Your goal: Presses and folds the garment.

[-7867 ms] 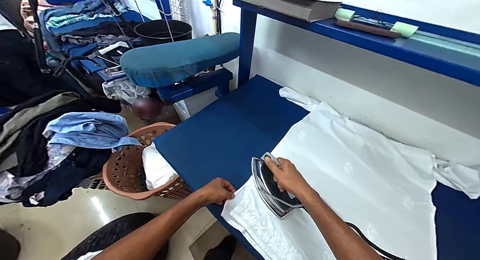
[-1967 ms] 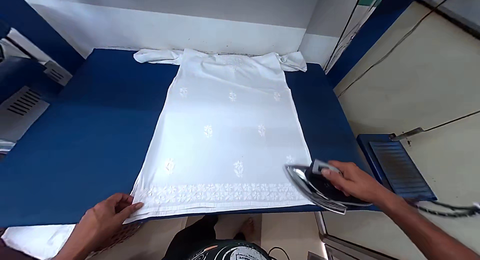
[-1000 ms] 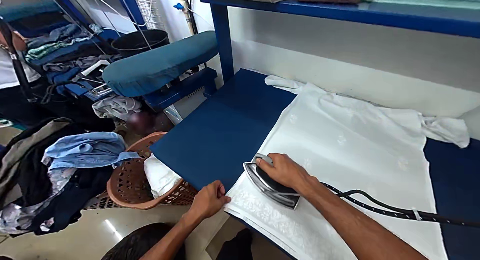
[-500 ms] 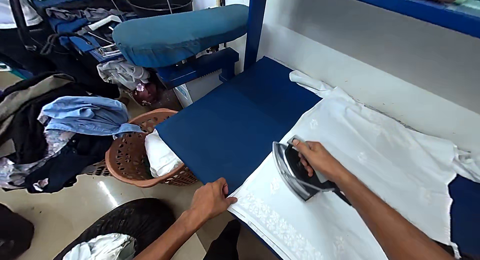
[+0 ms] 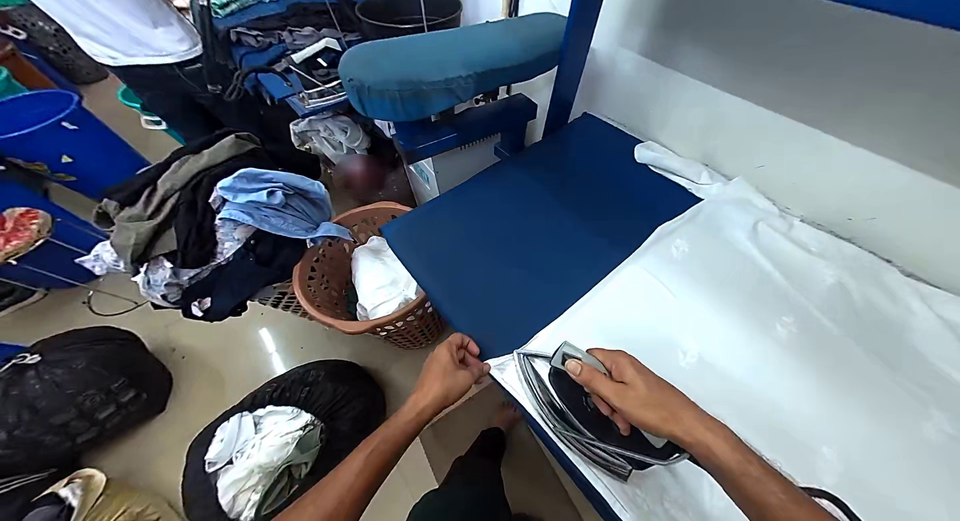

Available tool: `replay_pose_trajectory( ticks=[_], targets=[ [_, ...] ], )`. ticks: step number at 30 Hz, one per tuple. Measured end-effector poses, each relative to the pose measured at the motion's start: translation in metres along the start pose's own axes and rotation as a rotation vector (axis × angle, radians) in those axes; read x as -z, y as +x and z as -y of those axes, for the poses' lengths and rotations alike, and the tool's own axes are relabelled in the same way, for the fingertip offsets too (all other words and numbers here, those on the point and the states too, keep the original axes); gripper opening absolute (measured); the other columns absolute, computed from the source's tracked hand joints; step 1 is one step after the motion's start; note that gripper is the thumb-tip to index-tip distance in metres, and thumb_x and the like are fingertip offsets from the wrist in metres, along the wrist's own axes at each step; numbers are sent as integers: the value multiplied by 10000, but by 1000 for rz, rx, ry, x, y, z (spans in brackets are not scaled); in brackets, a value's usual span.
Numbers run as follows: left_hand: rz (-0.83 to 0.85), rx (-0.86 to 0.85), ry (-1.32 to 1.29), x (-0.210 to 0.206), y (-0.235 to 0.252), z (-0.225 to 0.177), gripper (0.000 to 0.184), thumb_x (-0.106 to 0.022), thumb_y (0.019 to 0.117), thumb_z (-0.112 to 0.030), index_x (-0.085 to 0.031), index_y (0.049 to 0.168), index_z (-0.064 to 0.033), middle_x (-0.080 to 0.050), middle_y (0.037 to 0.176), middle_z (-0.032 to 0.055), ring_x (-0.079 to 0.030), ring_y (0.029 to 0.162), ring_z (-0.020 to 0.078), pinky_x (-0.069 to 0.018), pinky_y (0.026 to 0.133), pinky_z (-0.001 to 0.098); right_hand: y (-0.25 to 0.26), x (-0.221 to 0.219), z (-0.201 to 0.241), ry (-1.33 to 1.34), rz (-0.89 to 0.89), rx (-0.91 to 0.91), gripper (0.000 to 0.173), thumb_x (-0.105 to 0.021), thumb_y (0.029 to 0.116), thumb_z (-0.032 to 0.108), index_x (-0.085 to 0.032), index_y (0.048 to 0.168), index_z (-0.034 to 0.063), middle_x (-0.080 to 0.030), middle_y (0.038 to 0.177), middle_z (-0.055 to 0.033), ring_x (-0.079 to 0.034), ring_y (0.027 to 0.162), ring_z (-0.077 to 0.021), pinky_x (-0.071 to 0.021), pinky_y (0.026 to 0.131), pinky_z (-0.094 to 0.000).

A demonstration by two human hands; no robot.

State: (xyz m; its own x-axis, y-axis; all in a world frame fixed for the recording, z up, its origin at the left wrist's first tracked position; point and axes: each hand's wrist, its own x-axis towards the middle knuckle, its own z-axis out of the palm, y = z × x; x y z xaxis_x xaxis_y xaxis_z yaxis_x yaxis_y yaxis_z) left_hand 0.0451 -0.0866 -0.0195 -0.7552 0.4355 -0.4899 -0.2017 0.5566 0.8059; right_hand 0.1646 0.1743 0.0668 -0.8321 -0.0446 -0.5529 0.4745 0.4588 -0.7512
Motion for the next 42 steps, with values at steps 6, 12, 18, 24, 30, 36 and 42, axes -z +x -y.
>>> replay_pose_trajectory(
  ticks=[6, 12, 18, 24, 30, 36, 42],
  targets=[
    [-227, -206, 102, 20, -10, 6, 386, -694, 963, -201, -587, 1298, -42, -727, 907, 73, -711, 778, 208, -606, 748, 453, 31, -31, 36, -255, -97, 18, 525, -460, 1027, 599, -617, 939, 106, -581, 693, -56, -605, 594, -201, -527, 593, -419],
    [-431, -527, 11, 13, -6, -22, 510, -655, 975, -288, -502, 1388, -30, -695, 1169, 93, -710, 977, 157, -609, 838, 366, 50, -31, 63, -221, -88, 82, 624, -430, 1028, 635, -638, 985, 48, -629, 755, -125, -643, 623, -255, -545, 590, -466],
    [-159, -876, 422, -75, 12, -79, 573, -522, 1051, -347, -446, 1525, -34, -487, 1552, 158, -483, 1430, 300, -407, 1171, 534, -53, -1, -30, -177, -106, -25, 628, -415, 1031, 624, -618, 1034, 30, -618, 811, -131, -640, 709, -277, -539, 690, -506],
    [161, -923, 1133, -79, 76, -4, 755, -160, 1046, -652, -310, 1633, -201, -239, 1712, 4, -164, 1592, 250, -130, 1255, 615, -216, -4, -181, -227, -381, -43, 619, -463, 1004, 609, -657, 956, 23, -608, 668, -119, -635, 600, -270, -525, 574, -504],
    [66, -953, 958, -65, 82, -21, 707, -215, 1071, -565, -536, 1499, -103, -439, 1610, 107, -320, 1536, 339, -183, 1233, 643, -261, -11, -209, -159, -555, -84, 553, -508, 1032, 523, -653, 930, -1, -599, 642, -117, -608, 560, -250, -506, 555, -480],
    [266, -1162, 976, -90, 132, -62, 658, -213, 1097, -499, -380, 1593, -99, -321, 1679, 70, -226, 1577, 264, -148, 1270, 574, -142, 10, -129, -182, -554, -201, 610, -467, 996, 636, -676, 1014, 63, -658, 791, -129, -675, 748, -298, -548, 693, -535],
    [277, -1128, 1032, -75, 157, -35, 704, -109, 1075, -585, -305, 1633, -204, -274, 1700, -15, -211, 1581, 266, -143, 1243, 638, -26, 86, -63, -184, -659, -327, 637, -374, 1022, 647, -671, 1128, 94, -696, 993, -147, -696, 962, -309, -550, 816, -542]
  ],
)
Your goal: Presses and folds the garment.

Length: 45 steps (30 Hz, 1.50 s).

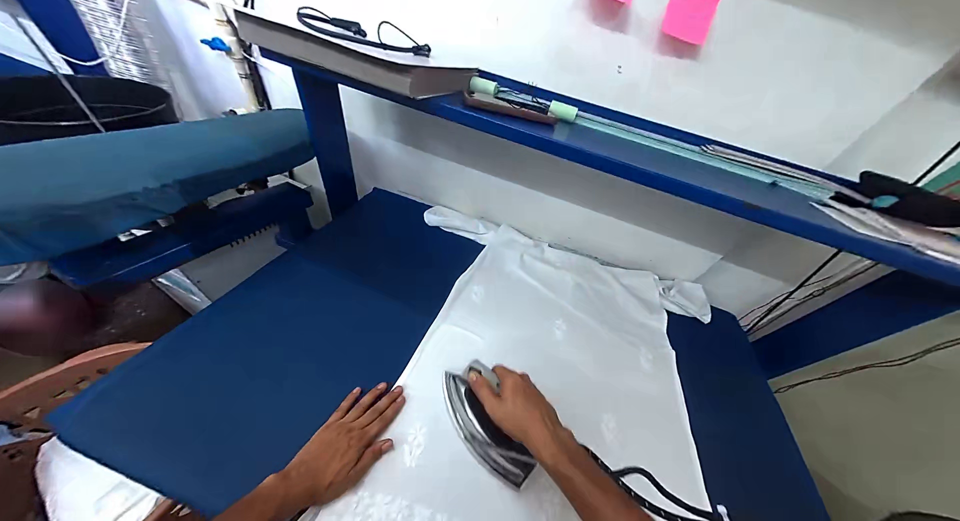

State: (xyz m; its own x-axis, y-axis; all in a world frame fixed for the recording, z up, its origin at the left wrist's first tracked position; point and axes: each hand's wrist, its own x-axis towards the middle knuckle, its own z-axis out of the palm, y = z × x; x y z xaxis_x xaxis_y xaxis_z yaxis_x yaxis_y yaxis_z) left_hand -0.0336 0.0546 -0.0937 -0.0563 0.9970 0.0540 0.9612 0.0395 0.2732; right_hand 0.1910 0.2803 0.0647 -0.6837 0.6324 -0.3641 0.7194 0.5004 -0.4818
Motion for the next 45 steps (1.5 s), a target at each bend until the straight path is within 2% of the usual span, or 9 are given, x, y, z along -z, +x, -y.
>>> replay_pose_trajectory(
  ticks=[6, 12, 17, 22, 26, 33, 38, 41, 45],
  targets=[
    [-42, -14, 3, -7, -3, 1, 729, -113, 1064, -618, -326, 1626, -205, -289, 1695, -18, -230, 1576, 267, -156, 1239, 633, 31, 56, -99, 152, -244, -221, 624, -423, 1039, 606, -681, 1109, 43, -675, 834, -158, -677, 712, -301, -572, 698, -522],
    [-213, -6, -256, -7, 6, 2, 596, -285, 1099, -499, -500, 1525, -143, -437, 1617, 54, -313, 1543, 292, -202, 1246, 601, 27, 106, -197, 587, -211, -230, 487, -414, 1086, 484, -577, 906, 62, -510, 588, -18, -476, 409, -142, -468, 397, -305],
    [-116, -137, -214, 14, 67, -5, 487, -399, 1089, -290, -483, 1522, -83, -416, 1627, 88, -313, 1545, 273, -218, 1262, 545, 78, 86, -105, 507, 33, -34, 426, -429, 1086, 428, -590, 946, 59, -511, 610, -5, -488, 447, -121, -471, 442, -287],
    [-127, -68, -6, -13, 71, 25, 706, -208, 1069, -603, -381, 1602, -173, -348, 1670, 3, -288, 1556, 225, -202, 1260, 568, 142, 35, 30, 220, -68, 32, 595, -463, 1027, 603, -677, 1076, 50, -685, 849, -153, -686, 754, -301, -570, 688, -532],
    [-124, -120, -26, -22, 72, 34, 737, -191, 1059, -630, -342, 1618, -175, -322, 1681, 30, -256, 1567, 253, -170, 1259, 585, 157, 39, 53, 105, -111, 78, 613, -420, 1033, 618, -681, 1050, 64, -701, 947, -183, -703, 912, -368, -553, 721, -618],
    [-120, -128, -13, -28, 73, 39, 771, -193, 1046, -657, -325, 1625, -164, -309, 1686, 50, -248, 1569, 285, -154, 1253, 594, 61, 91, -116, 276, -341, -341, 742, -364, 1014, 702, -649, 1195, 41, -667, 864, -198, -668, 700, -327, -569, 654, -536],
    [-219, -80, -211, -23, 69, 37, 725, -246, 1073, -590, -364, 1603, -109, -373, 1648, 117, -290, 1552, 306, -172, 1258, 598, -45, 114, -266, 418, -596, -660, 676, -371, 1064, 602, -630, 1015, -20, -551, 653, -90, -538, 495, -201, -531, 519, -405],
    [-308, 12, -254, 0, 68, -14, 715, -349, 1063, -545, -384, 1580, -52, -359, 1640, 181, -297, 1544, 345, -204, 1249, 598, -78, 128, -309, 541, -613, -616, 572, -396, 1089, 520, -594, 945, 3, -515, 593, -48, -500, 427, -154, -511, 442, -340],
    [-210, -1, -162, -3, 47, -89, 746, -349, 1037, -598, -423, 1569, -80, -360, 1647, 155, -308, 1540, 346, -234, 1235, 615, -89, 125, -297, 639, -273, -391, 482, -392, 1099, 472, -573, 935, 57, -490, 602, -27, -476, 442, -131, -464, 431, -284]
  ],
)
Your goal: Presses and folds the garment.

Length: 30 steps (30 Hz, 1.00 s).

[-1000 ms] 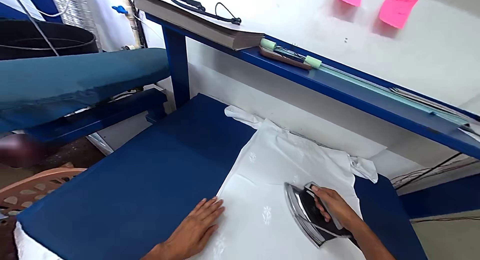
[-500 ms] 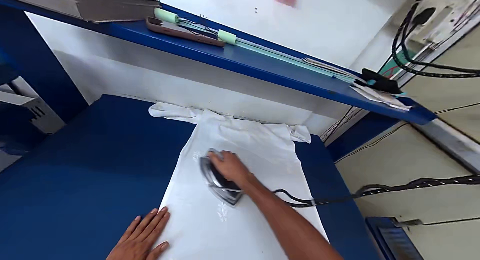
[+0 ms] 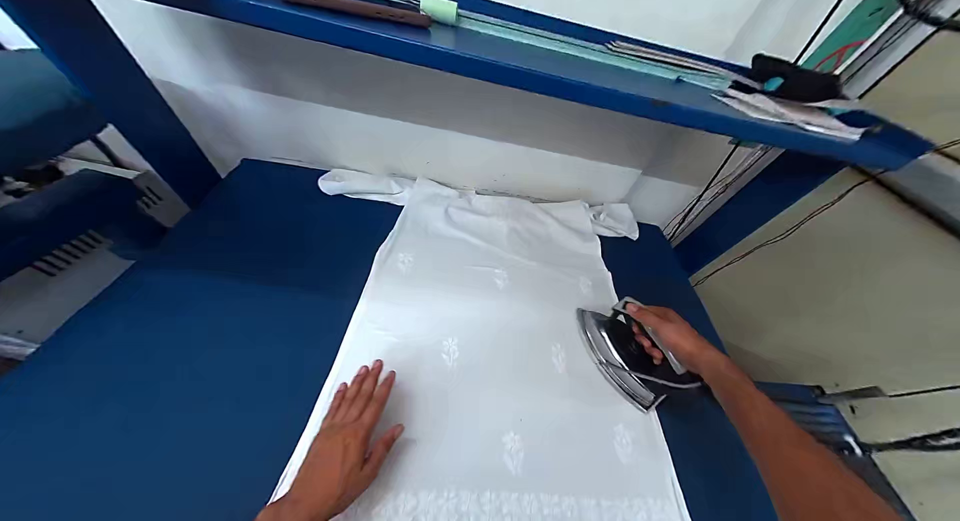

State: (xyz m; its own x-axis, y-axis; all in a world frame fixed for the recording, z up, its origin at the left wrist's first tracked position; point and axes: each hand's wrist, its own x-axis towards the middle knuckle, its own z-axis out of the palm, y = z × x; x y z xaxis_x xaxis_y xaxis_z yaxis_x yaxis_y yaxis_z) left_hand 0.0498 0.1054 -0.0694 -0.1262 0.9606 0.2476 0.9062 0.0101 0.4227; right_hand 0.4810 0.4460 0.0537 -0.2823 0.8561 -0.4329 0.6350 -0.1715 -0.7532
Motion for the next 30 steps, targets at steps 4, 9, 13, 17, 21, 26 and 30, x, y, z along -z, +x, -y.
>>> replay_pose_trajectory(
  ticks=[4, 9, 13, 17, 21, 26, 30],
  targets=[
    [70, 44, 239, -1, -63, 36, 800, -186, 1031, -686, -394, 1596, -159, -369, 1652, 106, -325, 1532, 352, -217, 1201, 681, -15, -65, 40, -141, 379, 227, 462, -396, 1096, 438, -591, 936, 52, -501, 618, -28, -480, 455, -131, -462, 449, -289],
    [21, 147, 285, 21, -98, 67, 779, -73, 1051, -613, -383, 1603, -158, -359, 1659, 92, -288, 1550, 333, -178, 1217, 669, -80, -210, 106, -389, 642, 402, 520, -488, 1054, 519, -639, 1033, 22, -583, 671, -89, -566, 528, -189, -508, 534, -380],
    [9, 123, 257, 17, -100, 78, 741, -86, 1064, -602, -347, 1619, -186, -336, 1672, 71, -269, 1558, 318, -172, 1223, 664, -135, -300, 141, -528, 626, 534, 641, -457, 1015, 633, -678, 1046, 33, -696, 971, -178, -695, 939, -349, -543, 771, -610],
    [49, 102, 254, 15, -103, 88, 719, -103, 1073, -577, -303, 1635, -177, -306, 1682, 97, -240, 1567, 331, -158, 1219, 664, -157, -279, 127, -496, 558, 445, 633, -408, 1040, 615, -665, 1047, 36, -688, 962, -173, -694, 945, -343, -539, 753, -586],
    [37, 118, 237, 17, -99, 82, 730, -95, 1069, -590, -316, 1631, -180, -318, 1679, 88, -242, 1566, 332, -147, 1220, 673, -171, -188, 54, -444, 235, 140, 606, -399, 1031, 636, -671, 1183, 115, -713, 1042, -144, -703, 1004, -317, -554, 837, -578],
    [36, 147, 220, 23, -98, 68, 797, -75, 1042, -625, -342, 1619, -144, -323, 1674, 104, -237, 1564, 357, -134, 1213, 685, -186, -83, -48, -268, -225, -130, 632, -406, 1040, 624, -667, 1091, 50, -657, 778, -143, -667, 671, -294, -570, 665, -522],
    [37, 129, 233, 19, -99, 84, 774, -78, 1050, -627, -313, 1631, -173, -309, 1682, 92, -230, 1569, 343, -132, 1219, 676, -193, -32, -94, -165, -373, -203, 585, -406, 1070, 554, -630, 1027, 15, -584, 659, -108, -599, 526, -235, -549, 539, -429]
  ],
)
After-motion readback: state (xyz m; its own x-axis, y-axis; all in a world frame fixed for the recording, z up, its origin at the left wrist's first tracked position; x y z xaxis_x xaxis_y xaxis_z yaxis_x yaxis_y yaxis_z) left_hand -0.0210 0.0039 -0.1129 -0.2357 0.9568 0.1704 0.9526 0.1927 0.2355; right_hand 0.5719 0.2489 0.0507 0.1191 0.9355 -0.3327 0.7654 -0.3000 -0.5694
